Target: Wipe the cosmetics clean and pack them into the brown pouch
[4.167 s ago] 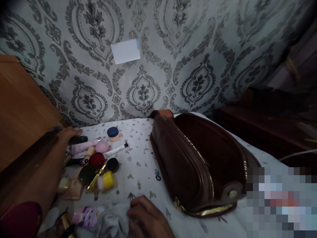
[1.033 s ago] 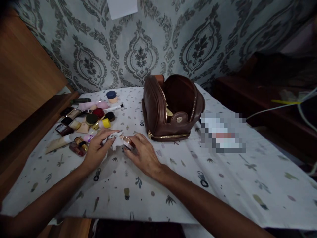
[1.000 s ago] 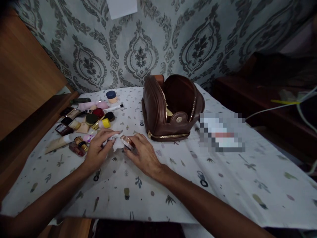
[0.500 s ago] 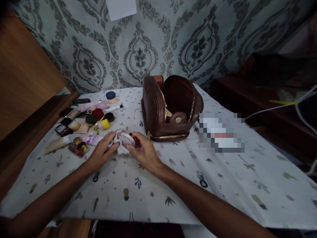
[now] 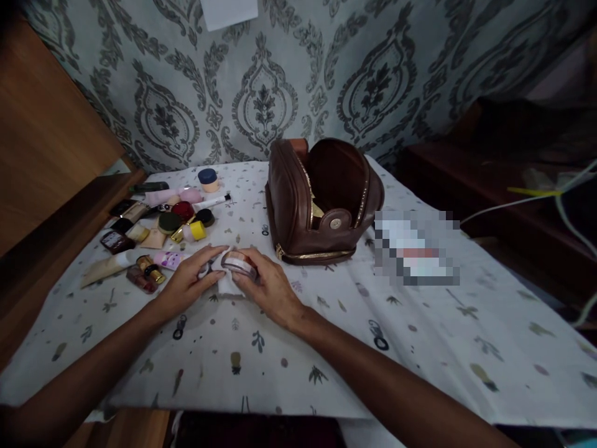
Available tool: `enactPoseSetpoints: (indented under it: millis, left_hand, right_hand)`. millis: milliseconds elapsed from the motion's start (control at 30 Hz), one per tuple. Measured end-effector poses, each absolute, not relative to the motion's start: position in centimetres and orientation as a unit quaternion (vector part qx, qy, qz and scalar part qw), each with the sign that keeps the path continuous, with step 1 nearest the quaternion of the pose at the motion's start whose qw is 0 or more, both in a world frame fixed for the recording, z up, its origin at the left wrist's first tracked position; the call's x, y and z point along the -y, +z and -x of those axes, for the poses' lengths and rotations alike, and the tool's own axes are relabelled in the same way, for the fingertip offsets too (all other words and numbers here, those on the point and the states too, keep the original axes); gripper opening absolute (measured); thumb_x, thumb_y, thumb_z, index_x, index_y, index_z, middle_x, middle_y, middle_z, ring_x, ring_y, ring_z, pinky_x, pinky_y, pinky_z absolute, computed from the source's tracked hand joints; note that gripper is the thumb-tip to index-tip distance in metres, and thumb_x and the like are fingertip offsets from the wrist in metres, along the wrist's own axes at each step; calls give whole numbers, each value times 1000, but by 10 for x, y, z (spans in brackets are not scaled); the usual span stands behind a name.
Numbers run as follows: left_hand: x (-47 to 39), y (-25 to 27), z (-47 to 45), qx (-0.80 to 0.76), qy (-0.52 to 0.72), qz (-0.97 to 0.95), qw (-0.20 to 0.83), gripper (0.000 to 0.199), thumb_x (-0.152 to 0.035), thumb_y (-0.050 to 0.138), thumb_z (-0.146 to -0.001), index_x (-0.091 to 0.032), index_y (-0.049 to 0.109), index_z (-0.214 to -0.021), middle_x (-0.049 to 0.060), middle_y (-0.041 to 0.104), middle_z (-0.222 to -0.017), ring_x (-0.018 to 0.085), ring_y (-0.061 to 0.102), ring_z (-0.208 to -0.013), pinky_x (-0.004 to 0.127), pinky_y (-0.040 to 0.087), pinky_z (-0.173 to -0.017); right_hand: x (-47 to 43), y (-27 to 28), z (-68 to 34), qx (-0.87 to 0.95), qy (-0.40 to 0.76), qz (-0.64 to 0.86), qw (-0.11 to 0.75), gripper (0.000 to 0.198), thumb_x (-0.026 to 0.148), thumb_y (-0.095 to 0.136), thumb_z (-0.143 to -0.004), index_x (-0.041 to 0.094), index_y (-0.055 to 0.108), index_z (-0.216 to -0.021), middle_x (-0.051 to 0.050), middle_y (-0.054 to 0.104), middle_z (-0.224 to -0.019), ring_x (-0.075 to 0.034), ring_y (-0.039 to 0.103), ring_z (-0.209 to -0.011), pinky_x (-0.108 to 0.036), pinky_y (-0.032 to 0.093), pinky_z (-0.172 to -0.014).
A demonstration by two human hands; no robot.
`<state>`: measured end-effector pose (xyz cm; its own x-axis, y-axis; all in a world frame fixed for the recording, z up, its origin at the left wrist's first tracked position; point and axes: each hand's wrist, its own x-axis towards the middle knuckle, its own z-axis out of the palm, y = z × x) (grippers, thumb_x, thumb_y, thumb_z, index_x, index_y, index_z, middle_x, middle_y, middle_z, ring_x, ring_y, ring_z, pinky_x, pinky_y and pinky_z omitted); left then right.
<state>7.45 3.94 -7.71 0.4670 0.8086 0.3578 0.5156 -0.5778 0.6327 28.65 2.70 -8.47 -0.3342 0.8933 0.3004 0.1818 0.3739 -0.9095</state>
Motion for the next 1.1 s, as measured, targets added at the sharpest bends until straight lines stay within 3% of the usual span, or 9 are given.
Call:
enactPoseSetpoints:
  millis: [167, 300, 500, 767, 933, 1100]
  left_hand:
    - [-29, -77, -79, -342, 323, -882, 40, 49, -14, 47, -98, -23, 43, -146, 13, 60, -133, 24, 55, -125, 41, 47, -105]
    - [-26, -76, -82, -289, 316, -903, -39, 61, -5, 45, -96, -23, 32, -152, 14, 57, -137, 25, 50, -132, 43, 46, -110]
    - [-32, -87, -81, -362, 319, -876, 11, 53, -16, 43, -99, -22, 34, -151, 14, 56, -141, 23, 53, -130, 40, 47, -109]
    - [-36, -93, -78, -391, 350, -848, 79, 50, -22, 47, -100, -23, 38, -149, 10, 66, -129, 21, 63, -118, 35, 54, -100]
    - [-33, -90, -79, -357, 369, -856, 55, 52, -16, 47, -99, -24, 39, -149, 10, 62, -135, 20, 60, -123, 37, 52, -104]
    - [-28, -86, -81, -306, 352, -884, 12, 56, -6, 43, -97, -23, 38, -150, 15, 57, -140, 22, 54, -130, 41, 50, -107]
  right_hand:
    - [-26, -86, -285, 718, 350, 403, 447, 15, 24, 62, -87, 20, 61, -102, -3, 62, -90, -19, 56, -84, -32, 44, -79]
    - [-26, -87, -284, 726, 315, 406, 456, 8, 24, 63, -85, 20, 59, -91, -3, 57, -85, -18, 53, -79, -31, 44, -74]
    - [-29, -90, -284, 662, 390, 423, 480, 15, 30, 64, -86, 19, 61, -96, -2, 61, -88, -18, 56, -82, -30, 45, -75]
    - [-33, -92, -281, 570, 499, 398, 518, 22, 36, 70, -82, 20, 55, -89, 1, 58, -83, -15, 56, -78, -27, 46, -71]
    - [-31, -88, -283, 614, 469, 389, 501, 28, 31, 70, -82, 21, 58, -106, -2, 65, -96, -17, 60, -87, -31, 46, -80]
    - [-28, -88, -284, 695, 364, 424, 453, 7, 23, 67, -83, 21, 63, -88, 2, 56, -75, -16, 52, -75, -29, 40, -70]
